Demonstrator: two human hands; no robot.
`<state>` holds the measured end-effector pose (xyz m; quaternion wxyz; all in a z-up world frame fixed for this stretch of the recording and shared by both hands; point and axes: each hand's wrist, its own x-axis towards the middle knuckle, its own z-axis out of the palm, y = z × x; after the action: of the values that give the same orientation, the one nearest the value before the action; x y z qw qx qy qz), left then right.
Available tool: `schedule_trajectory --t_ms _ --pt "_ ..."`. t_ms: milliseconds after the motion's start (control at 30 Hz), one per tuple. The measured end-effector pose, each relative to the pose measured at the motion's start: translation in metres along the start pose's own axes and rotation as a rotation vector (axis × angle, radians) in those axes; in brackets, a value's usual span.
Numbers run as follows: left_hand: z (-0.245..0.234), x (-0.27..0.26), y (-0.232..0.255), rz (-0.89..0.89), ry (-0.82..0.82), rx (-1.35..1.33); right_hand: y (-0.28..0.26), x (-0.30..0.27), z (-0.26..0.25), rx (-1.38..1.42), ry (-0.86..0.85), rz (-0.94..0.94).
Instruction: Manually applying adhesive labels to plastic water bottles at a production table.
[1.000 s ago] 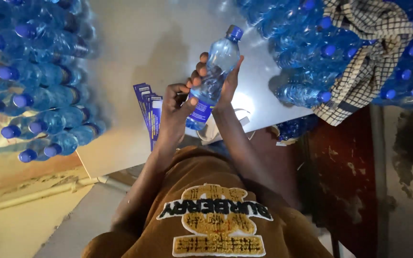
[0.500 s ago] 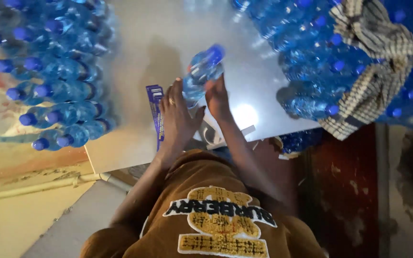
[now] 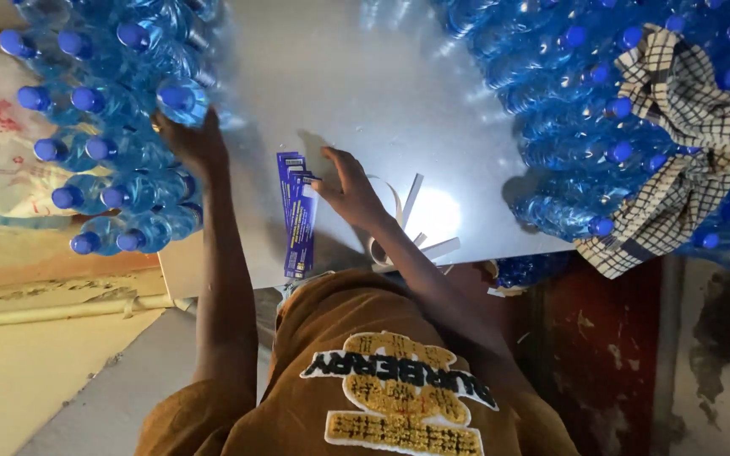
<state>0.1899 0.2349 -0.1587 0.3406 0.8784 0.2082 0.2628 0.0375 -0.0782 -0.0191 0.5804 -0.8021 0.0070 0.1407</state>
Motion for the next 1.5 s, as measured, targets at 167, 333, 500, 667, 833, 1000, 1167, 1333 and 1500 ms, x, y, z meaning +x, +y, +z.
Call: schedule_trajectory --t_ms 167,333,500,667,833,1000,1167,1333,1500 --pt "0.011 -0.005 -0.043 -0.085 0.025 0.016 0.034 0.018 0.011 -0.160 -0.017 -0.020" --pt "-0.016 -0.019 0.012 -0.019 0.109 0.044 0.039 0.047 0.026 -0.427 -0.107 -0.071" --pt "-0.046 -0.038 0.062 -0.052 0.110 -0.205 0.070 0.046 0.050 -0.639 -0.100 -0.040" --pt "-0.046 -0.096 0.038 -0.246 -0.087 -0.164 0.108 0.039 0.067 -0.795 0.098 -0.251" --pt "-0.082 -0.111 0.090 -0.171 -0.261 -0.136 0.105 0.046 0.059 -0.646 0.123 -0.231" --pt "-0.078 -0.102 0.111 -0.051 -0.451 -0.261 0.101 0.045 0.051 -0.335 0.207 -0.237" --pt "-0.078 -0.097 0.127 0.013 -0.605 -0.283 0.060 0.036 0.040 -0.187 0.240 -0.267" --pt "-0.084 -0.099 0.126 -0.021 -0.770 -0.293 0.035 0.024 0.032 -0.057 0.240 -0.276" --pt "-0.111 -0.112 0.170 -0.482 -1.309 -0.681 -0.007 0.004 0.010 0.230 0.237 -0.235"
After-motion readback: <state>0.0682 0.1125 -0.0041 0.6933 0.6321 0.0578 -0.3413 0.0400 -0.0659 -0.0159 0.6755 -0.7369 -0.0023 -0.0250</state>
